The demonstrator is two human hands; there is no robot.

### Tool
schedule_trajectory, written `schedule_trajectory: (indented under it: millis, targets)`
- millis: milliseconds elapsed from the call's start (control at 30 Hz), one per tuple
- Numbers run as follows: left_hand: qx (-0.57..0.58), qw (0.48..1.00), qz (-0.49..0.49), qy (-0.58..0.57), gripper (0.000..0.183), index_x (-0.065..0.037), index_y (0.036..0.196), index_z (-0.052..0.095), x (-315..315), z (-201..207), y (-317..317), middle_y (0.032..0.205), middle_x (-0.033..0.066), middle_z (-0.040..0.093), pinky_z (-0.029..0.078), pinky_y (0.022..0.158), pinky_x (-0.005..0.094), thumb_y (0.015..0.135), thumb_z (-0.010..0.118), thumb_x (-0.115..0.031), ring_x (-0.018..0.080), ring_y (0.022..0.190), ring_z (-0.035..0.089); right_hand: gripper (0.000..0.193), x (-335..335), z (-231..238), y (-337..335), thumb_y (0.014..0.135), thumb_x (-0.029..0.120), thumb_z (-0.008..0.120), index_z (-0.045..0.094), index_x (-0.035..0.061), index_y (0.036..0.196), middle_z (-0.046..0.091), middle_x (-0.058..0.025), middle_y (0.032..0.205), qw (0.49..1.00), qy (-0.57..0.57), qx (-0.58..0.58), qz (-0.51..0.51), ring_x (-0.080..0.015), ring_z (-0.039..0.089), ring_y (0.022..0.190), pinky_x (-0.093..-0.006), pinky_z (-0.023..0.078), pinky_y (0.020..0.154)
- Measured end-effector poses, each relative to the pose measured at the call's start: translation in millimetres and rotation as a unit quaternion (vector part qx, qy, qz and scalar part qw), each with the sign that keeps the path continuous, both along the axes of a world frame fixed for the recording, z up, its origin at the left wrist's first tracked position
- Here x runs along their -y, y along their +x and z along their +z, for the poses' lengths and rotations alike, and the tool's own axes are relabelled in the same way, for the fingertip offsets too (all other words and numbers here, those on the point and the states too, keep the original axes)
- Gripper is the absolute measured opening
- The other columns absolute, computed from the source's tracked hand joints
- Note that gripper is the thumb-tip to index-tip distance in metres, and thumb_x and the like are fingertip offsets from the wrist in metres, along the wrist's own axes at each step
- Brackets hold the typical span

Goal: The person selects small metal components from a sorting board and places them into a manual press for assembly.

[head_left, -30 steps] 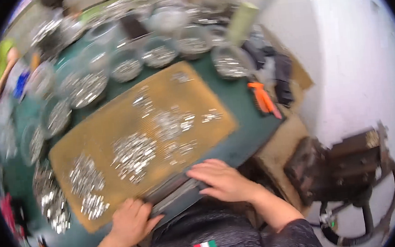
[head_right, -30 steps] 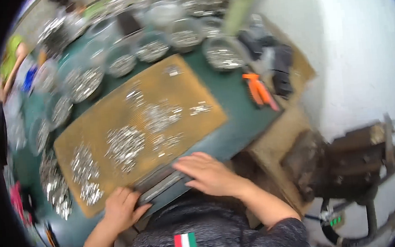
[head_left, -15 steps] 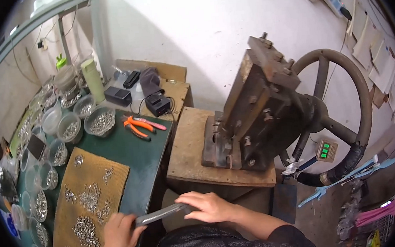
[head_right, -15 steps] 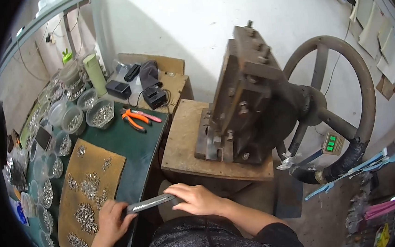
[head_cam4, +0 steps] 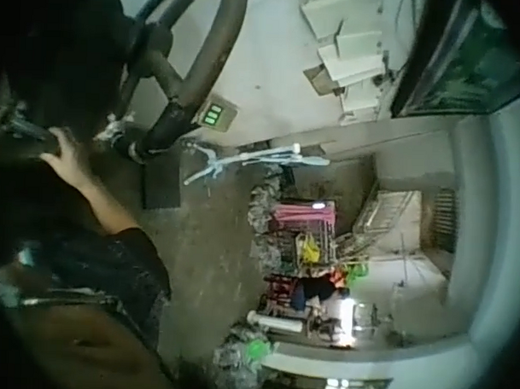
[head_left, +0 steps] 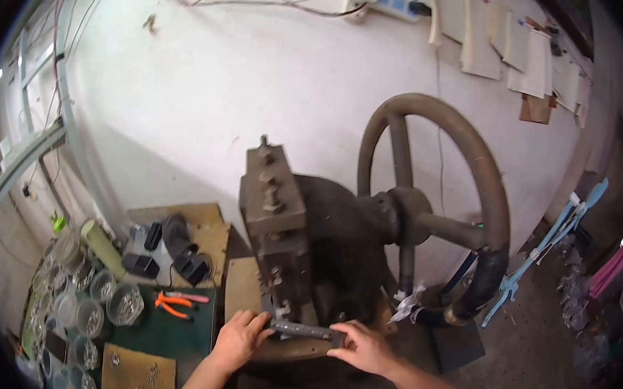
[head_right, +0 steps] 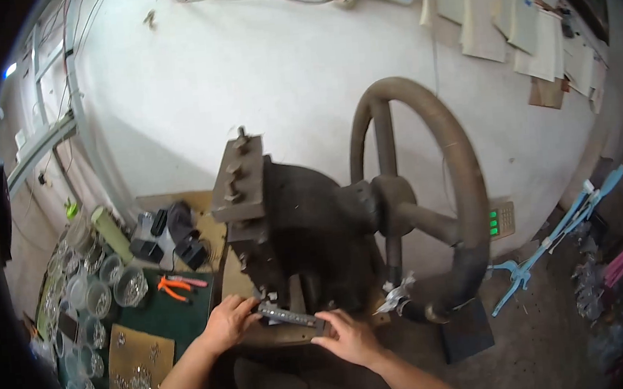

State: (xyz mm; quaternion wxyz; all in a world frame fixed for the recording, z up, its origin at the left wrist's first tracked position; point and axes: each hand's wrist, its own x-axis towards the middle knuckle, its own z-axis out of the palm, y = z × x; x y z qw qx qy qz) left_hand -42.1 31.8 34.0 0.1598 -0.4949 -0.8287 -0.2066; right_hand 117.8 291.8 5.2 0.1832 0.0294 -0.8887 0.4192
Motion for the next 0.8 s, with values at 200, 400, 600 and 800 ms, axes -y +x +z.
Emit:
schedule_trajectory:
  millis: [200,400,600,800]
  targets:
    - [0.023,0.998,0.040,0.034,0.037,-0.006,0.120,0.066,-9.6,6.2,13.7,0.088,0.0100,0.062,0.053,0.074,0.0408,0.088,0.078,-0.020,0.0308,0.084,0.062,0.067,-4.3,16.0,-6.2,0.087,0.046,0.080,0.054,0.0142,0.140,0.069,-0.0061,0.107,0.991,0.095,0.029,0.090,-0.0230,0.075,0.085,-0.0363,0.060,0.073]
    - [0.097,0.991,0.018,0.094,0.025,-0.007,0.100,0.070,-23.6,5.5,65.7,0.082,0.0134,0.069,0.055,0.067,0.0429,0.087,0.080,-0.026,0.0336,0.077,0.069,0.083,17.6,0.6,-12.3,0.089,0.049,0.076,0.039,0.0162,0.156,0.073,-0.0121,0.116,0.987,0.132,-0.048,0.081,-0.0329,0.074,0.090,-0.0426,0.060,0.075]
    - [0.132,0.989,0.040,0.054,0.040,-0.003,0.096,0.062,-39.3,2.3,101.0,0.078,0.0164,0.069,0.057,0.065,0.0430,0.087,0.081,-0.037,0.0359,0.073,0.071,0.085,34.0,-8.5,-8.5,0.092,0.042,0.075,0.033,0.0134,0.160,0.074,-0.0161,0.112,0.986,0.131,-0.069,0.070,-0.0323,0.075,0.088,-0.0424,0.061,0.075]
    - [0.133,0.988,0.043,0.060,0.034,-0.004,0.096,0.057,-28.6,-1.3,106.4,0.077,0.0173,0.069,0.056,0.064,0.0442,0.088,0.081,-0.028,0.0370,0.073,0.071,0.091,-7.1,-52.1,15.7,0.095,0.032,0.075,0.019,0.0156,0.165,0.072,-0.0145,0.121,0.963,-0.175,0.104,0.176,-0.0309,0.074,0.103,-0.0422,0.059,0.088]
